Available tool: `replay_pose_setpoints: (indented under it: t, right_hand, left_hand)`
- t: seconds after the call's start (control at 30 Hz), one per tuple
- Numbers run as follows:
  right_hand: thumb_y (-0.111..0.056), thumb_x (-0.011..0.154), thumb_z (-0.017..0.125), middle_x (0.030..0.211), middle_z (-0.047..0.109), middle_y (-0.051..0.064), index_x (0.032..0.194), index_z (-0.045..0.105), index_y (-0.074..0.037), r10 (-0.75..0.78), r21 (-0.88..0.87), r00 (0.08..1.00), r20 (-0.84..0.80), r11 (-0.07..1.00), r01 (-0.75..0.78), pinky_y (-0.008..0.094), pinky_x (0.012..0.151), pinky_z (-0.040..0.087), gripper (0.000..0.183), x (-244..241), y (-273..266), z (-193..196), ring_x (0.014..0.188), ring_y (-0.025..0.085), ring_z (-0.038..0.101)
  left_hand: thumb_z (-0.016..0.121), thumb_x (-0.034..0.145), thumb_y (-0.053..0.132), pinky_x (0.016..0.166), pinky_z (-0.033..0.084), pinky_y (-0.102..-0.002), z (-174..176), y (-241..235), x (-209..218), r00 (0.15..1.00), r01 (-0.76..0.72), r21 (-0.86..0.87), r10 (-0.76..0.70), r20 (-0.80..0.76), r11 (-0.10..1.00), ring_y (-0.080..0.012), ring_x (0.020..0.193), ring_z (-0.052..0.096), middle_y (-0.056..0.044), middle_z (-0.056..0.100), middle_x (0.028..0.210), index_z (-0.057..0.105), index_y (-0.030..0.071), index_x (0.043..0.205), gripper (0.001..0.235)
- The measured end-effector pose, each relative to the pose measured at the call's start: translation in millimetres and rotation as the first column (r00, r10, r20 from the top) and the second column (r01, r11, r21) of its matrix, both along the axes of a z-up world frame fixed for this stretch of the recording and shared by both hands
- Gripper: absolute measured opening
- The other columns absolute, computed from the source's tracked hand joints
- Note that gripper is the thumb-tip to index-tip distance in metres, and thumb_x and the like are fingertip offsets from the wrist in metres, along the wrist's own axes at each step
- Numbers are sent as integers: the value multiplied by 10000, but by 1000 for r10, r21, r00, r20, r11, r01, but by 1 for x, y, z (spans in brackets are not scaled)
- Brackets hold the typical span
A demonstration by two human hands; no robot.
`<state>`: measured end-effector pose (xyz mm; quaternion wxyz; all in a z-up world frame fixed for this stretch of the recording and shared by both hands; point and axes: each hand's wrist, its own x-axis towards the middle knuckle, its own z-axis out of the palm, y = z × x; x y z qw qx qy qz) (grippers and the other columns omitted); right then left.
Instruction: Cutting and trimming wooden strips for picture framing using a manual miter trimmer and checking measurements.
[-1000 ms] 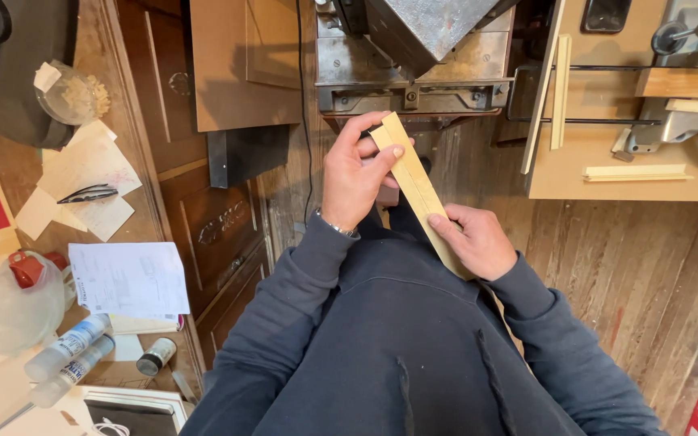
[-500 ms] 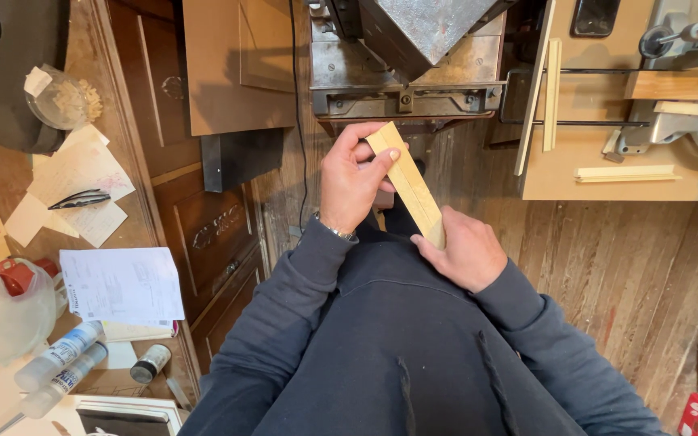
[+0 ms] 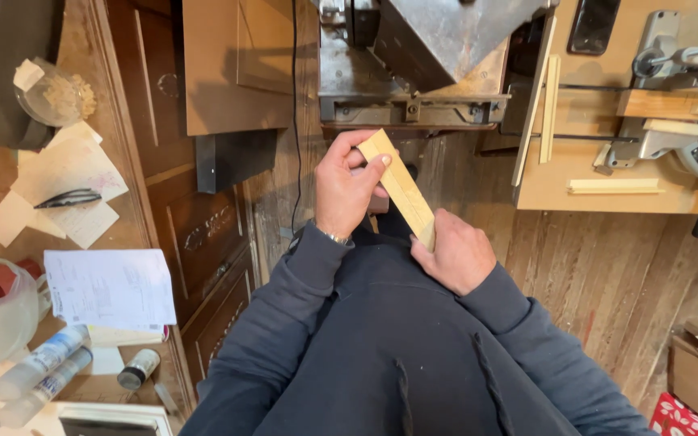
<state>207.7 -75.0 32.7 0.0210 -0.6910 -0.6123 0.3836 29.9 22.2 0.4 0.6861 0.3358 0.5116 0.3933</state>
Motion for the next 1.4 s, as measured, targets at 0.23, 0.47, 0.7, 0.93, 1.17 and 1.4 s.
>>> replay_pose_setpoints:
  t: [0.23, 0.47, 0.7, 0.93, 1.17, 1.4]
  right_hand:
    - [-334, 834, 728, 832, 674, 237, 905, 558, 1, 30, 20, 999, 15, 999, -30, 541, 665, 547, 383, -13, 11, -3, 761, 460, 670]
    - [-320, 878, 690, 795, 654, 189, 893, 558, -17, 155, 99, 974, 165, 980, -173, 484, 558, 550, 331, -28, 24, -9, 636, 393, 671]
    - [-241, 875, 647, 751, 580, 82, 858, 572, -82, 423, 192, 831, 362, 838, -511, 373, 417, 521, 177, -59, 43, -20, 557, 230, 661]
    - [-182, 867, 607, 762, 541, 44, 859, 577, -103, 387, 331, 813, 435, 771, -544, 322, 427, 506, 85, -78, 65, -21, 608, 172, 643]
    - [-163, 863, 631, 829, 557, 62, 942, 608, -54, 268, 424, 896, 355, 808, -410, 303, 462, 506, 137, -95, 95, 49, 617, 162, 616]
    - [-372, 930, 689, 756, 654, 142, 869, 598, -44, 74, 163, 991, -109, 985, -56, 451, 550, 522, 345, -108, 82, 46, 651, 345, 664]
  left_hand:
    - [668, 982, 6, 584, 600, -232, -11, 6, -18, 1000, -23, -1, 23, 21, 1000, -124, 844, 750, -126, 760, 1076, 574, -11, 1297, 329]
    - [725, 962, 82, 912, 600, -345, 7, 59, -93, 917, 336, 232, -260, -302, 913, -216, 1059, 752, -119, 769, 1135, 662, 6, 1234, 289]
    - [631, 973, 302, 864, 537, -412, -7, 83, -97, 212, 956, -36, -769, -603, 292, -315, 1003, 697, -119, 755, 1104, 731, 77, 1159, 309]
    - [471, 1024, 279, 651, 571, -276, -17, 111, -96, 39, 945, -327, -989, 144, -10, -85, 730, 696, 1, 747, 991, 603, 109, 1383, 419]
    - [609, 990, 202, 610, 530, -269, -5, 150, -136, 100, 935, -334, -993, -62, 115, -96, 645, 595, -66, 716, 837, 681, 145, 1385, 405]
    - [634, 977, 181, 757, 541, -324, -17, 194, -160, 294, 906, -94, -771, -565, 413, -171, 783, 674, -78, 768, 986, 671, 126, 1342, 371]
